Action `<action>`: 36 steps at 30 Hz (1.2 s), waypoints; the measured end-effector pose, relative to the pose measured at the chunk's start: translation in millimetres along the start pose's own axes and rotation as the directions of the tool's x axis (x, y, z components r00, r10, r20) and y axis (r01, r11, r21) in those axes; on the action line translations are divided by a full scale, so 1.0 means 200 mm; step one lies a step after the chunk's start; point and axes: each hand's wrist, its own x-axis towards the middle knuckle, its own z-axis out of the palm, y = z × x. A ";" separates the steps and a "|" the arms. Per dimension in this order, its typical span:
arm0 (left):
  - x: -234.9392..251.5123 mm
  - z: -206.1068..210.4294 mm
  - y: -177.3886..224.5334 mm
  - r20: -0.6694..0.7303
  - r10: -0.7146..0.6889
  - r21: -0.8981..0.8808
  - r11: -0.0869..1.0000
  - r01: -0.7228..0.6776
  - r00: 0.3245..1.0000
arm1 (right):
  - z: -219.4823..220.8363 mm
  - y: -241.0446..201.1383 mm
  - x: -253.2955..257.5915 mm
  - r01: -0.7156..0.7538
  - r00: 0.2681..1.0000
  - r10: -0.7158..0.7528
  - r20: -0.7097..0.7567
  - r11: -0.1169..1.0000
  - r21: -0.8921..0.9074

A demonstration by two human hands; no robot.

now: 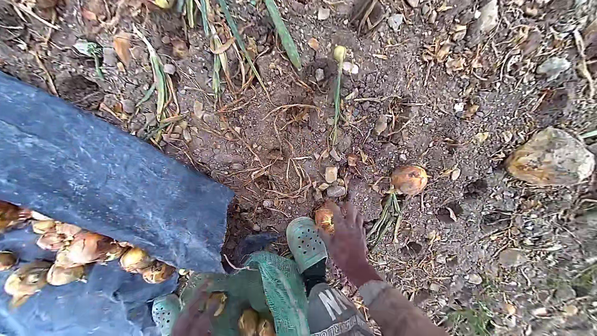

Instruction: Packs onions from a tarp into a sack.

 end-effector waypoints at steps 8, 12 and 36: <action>0.50 -0.15 0.51 -0.300 -0.268 -0.631 0.776 0.020 0.916 | -0.15 -0.34 -0.19 0.031 0.969 -0.168 0.182 0.812 0.583; 0.61 -0.28 0.35 -0.562 -0.354 -0.511 0.859 0.023 0.748 | -0.07 -0.59 -0.50 0.233 0.392 -0.739 0.547 0.656 0.718; 0.29 -0.58 1.84 0.097 0.782 0.107 0.608 -0.787 0.616 | 0.14 -0.72 -0.38 0.531 0.309 -0.454 0.836 0.811 0.245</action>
